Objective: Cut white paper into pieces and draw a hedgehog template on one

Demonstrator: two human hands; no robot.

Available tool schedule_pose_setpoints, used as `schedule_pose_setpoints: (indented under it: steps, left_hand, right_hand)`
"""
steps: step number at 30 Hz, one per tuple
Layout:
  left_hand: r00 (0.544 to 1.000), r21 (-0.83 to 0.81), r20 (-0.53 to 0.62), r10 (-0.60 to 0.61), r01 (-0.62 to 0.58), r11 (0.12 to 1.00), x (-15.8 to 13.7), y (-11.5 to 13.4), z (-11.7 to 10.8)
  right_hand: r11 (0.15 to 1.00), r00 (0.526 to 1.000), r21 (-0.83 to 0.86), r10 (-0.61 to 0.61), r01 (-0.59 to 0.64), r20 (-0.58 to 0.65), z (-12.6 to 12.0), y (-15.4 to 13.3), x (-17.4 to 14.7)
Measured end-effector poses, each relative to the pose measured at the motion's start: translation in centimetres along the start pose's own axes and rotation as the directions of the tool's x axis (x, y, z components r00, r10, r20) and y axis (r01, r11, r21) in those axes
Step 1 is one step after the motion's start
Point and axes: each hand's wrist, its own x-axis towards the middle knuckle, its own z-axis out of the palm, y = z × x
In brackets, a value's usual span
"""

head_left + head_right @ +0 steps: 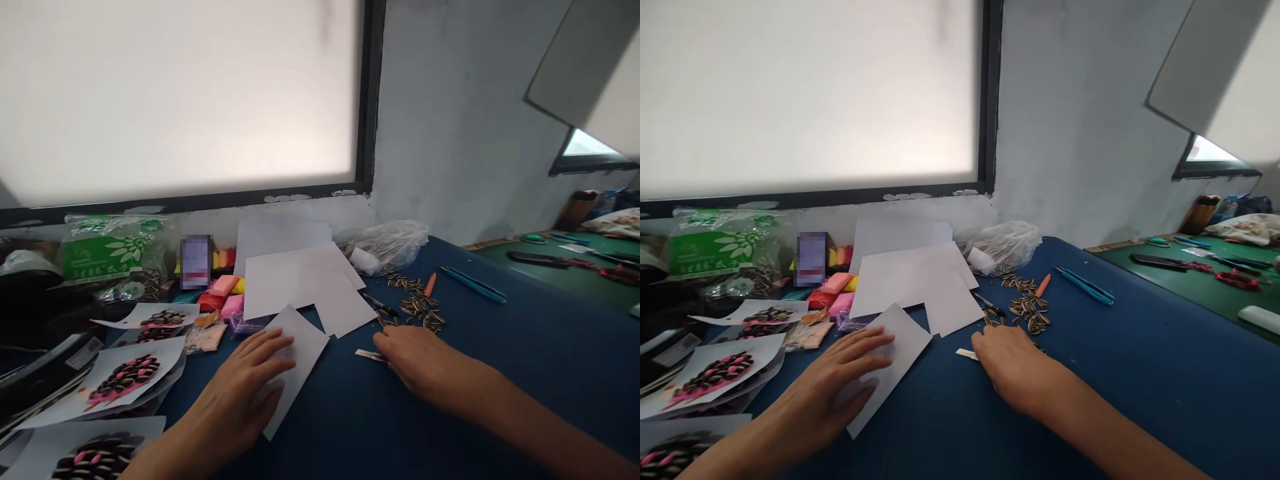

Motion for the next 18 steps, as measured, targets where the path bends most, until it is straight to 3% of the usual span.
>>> schedule_pose_setpoints:
  steps: [3, 5, 8, 12, 14, 18]
  left_hand:
    - [0.992, 0.025, -0.107, -0.062, 0.065, 0.998, -0.3, -0.9, 0.7]
    - [0.984, -0.056, -0.139, -0.112, 0.105, 0.993, -0.4, -1.1, 1.1]
    - [0.979, -0.269, -0.087, -0.185, 0.156, 0.950, -0.1, -0.6, 1.1]
    - [0.960, -0.516, -0.024, -0.278, 0.226, 0.826, 0.5, 0.6, 0.7]
    - [0.931, -0.494, -0.029, -0.363, 0.303, 0.815, 0.7, 0.8, 0.4]
    - [0.839, -0.207, -0.089, -0.536, 0.511, 0.834, 0.9, 0.4, 0.3]
  right_hand:
    - [0.994, 0.996, -0.079, 0.084, -0.081, 0.036, -0.8, -0.5, 0.0]
    - [0.987, 0.992, -0.105, 0.124, -0.120, 0.036, -1.0, -0.4, 0.3]
    - [0.978, 0.986, -0.128, 0.168, -0.164, 0.023, -0.9, -0.1, 0.7]
    - [0.973, 0.982, -0.140, 0.179, -0.186, -0.064, -0.4, -0.1, 1.0]
    - [0.978, 0.981, -0.131, 0.143, -0.160, -0.129, 0.0, -0.3, 1.0]
    - [0.996, 0.968, -0.083, -0.015, -0.006, -0.249, 1.2, -0.7, 1.1]
